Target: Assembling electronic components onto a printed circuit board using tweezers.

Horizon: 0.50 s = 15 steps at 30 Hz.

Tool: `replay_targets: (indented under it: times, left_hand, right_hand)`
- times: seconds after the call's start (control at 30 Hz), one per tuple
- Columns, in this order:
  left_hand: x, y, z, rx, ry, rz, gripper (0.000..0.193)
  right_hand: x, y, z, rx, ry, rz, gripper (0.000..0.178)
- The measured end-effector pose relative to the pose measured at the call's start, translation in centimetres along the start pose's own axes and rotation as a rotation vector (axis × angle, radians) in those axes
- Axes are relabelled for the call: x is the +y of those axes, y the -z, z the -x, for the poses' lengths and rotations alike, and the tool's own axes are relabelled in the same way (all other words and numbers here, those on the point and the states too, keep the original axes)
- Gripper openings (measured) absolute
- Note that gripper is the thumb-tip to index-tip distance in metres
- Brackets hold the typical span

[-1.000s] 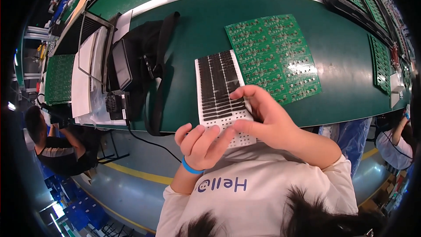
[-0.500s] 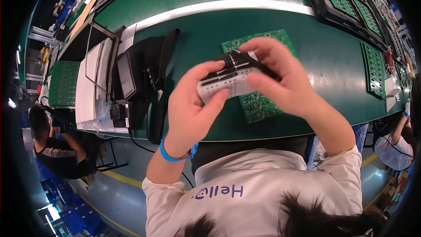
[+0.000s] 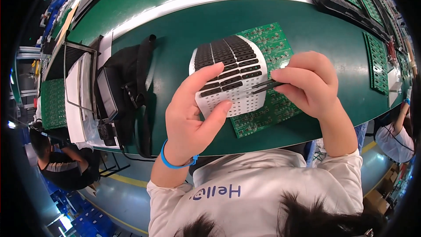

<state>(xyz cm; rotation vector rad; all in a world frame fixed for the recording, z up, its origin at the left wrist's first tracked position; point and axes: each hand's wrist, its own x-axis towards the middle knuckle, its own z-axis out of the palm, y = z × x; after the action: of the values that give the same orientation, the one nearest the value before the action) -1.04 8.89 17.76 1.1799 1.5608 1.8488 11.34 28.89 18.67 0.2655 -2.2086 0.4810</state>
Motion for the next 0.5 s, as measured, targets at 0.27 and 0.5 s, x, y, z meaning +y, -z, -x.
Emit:
replay_targets:
  times: [0.27,0.5]
  left_hand:
    - [-0.07,-0.11,0.67,-0.016,0.016,0.126,0.049]
    - [-0.59,0.25,0.74,-0.017,-0.029,-0.014,0.043]
  right_hand:
    - [-0.62,0.11,0.35,-0.06,-0.001,0.074,0.03]
    - [-0.33,-0.24,0.39,-0.052,0.004,0.074,0.032]
